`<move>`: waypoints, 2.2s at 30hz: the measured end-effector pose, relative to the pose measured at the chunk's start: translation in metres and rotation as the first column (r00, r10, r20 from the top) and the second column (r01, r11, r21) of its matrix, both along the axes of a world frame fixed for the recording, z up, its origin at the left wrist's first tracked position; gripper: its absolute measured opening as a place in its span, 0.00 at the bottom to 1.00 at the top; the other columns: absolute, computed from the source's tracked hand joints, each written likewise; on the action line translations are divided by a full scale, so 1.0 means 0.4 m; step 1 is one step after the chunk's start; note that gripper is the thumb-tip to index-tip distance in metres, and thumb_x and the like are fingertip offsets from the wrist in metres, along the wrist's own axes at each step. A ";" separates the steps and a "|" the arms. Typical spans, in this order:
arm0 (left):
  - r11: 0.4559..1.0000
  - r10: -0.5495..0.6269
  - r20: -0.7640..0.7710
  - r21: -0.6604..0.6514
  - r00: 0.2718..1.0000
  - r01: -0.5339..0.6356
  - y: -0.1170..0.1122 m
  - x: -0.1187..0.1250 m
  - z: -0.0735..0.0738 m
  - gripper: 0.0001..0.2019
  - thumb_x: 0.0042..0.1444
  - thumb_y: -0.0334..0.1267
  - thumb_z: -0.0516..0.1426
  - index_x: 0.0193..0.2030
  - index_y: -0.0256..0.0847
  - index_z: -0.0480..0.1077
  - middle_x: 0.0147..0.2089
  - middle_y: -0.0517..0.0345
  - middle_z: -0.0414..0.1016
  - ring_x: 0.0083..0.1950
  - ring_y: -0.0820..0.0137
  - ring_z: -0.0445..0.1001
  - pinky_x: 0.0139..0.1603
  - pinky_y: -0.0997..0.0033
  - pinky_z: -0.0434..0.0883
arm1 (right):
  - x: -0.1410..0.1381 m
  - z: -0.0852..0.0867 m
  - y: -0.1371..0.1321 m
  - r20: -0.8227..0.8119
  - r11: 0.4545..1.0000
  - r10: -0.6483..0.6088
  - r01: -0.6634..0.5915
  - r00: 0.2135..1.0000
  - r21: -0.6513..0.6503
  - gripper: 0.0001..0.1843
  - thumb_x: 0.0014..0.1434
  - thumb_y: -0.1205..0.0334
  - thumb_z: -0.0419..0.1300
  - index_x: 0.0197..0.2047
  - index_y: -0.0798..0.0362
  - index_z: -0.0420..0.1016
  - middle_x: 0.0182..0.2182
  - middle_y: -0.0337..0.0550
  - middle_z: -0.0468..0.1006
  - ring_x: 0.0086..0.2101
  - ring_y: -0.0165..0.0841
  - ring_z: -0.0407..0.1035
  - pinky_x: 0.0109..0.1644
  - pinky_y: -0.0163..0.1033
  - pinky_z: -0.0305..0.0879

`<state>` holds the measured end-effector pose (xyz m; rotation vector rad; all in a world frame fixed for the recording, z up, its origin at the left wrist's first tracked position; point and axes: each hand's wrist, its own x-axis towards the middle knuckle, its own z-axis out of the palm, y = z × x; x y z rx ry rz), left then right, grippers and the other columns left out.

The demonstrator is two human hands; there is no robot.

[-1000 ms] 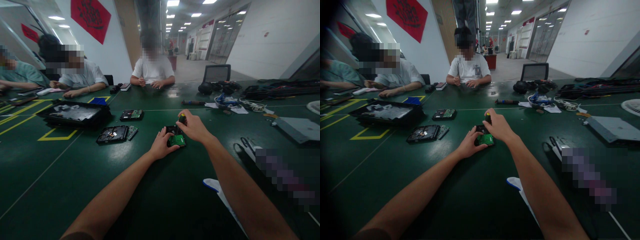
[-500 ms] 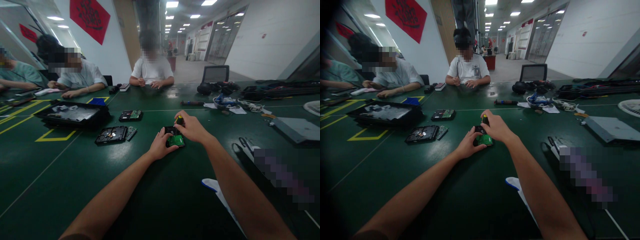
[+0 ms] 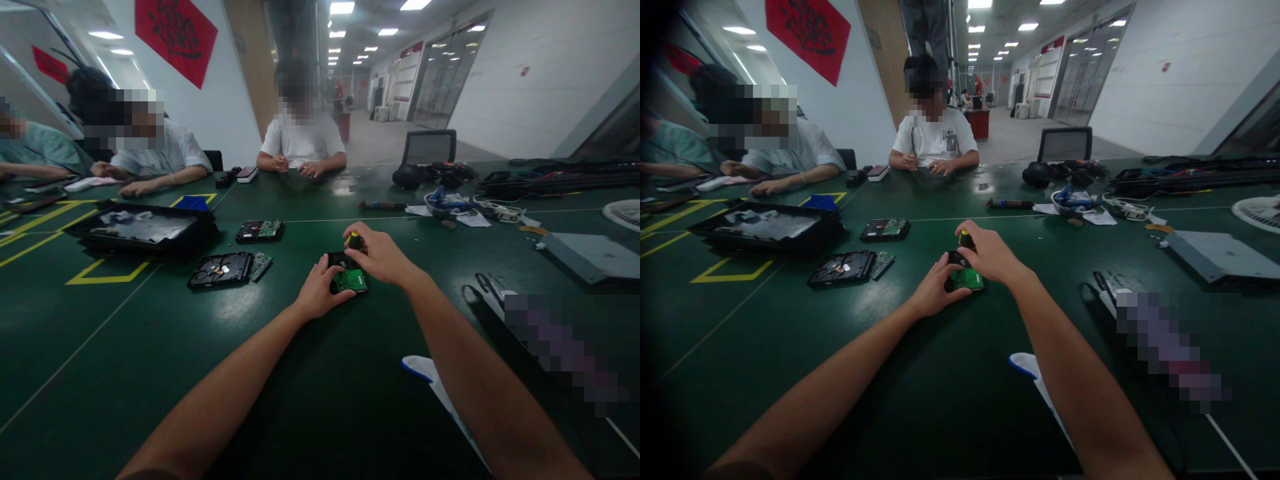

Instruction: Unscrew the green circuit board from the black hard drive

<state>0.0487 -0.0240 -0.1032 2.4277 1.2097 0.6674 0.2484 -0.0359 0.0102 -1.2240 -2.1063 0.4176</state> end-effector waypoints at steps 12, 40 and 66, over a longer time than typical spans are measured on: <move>1.000 0.004 -0.003 0.003 1.000 -0.004 -0.006 0.000 0.011 0.31 0.55 0.59 0.63 0.61 0.45 0.67 0.76 0.43 0.52 0.78 0.49 0.45 0.74 0.42 0.53 | 0.005 -0.005 0.003 -0.019 1.000 0.011 -0.011 1.000 -0.003 0.16 0.62 0.66 0.59 0.53 0.46 0.67 0.44 0.44 0.80 0.42 0.39 0.75 0.48 0.44 0.67; 1.000 0.010 0.035 -0.006 0.999 -0.009 0.002 0.002 -0.002 0.30 0.53 0.58 0.65 0.59 0.46 0.69 0.76 0.45 0.53 0.78 0.49 0.46 0.73 0.42 0.53 | 0.014 -0.008 0.009 -0.016 0.999 -0.029 0.029 0.999 0.019 0.17 0.60 0.65 0.61 0.53 0.46 0.68 0.45 0.44 0.80 0.43 0.40 0.75 0.48 0.45 0.68; 1.000 0.015 0.020 0.002 1.000 -0.015 0.004 0.005 -0.010 0.31 0.54 0.58 0.64 0.59 0.45 0.69 0.76 0.43 0.51 0.78 0.50 0.47 0.74 0.47 0.53 | 0.010 -0.007 0.019 -0.224 0.994 -0.103 0.093 0.969 -0.053 0.14 0.65 0.50 0.56 0.41 0.50 0.76 0.34 0.41 0.79 0.32 0.33 0.69 0.35 0.37 0.63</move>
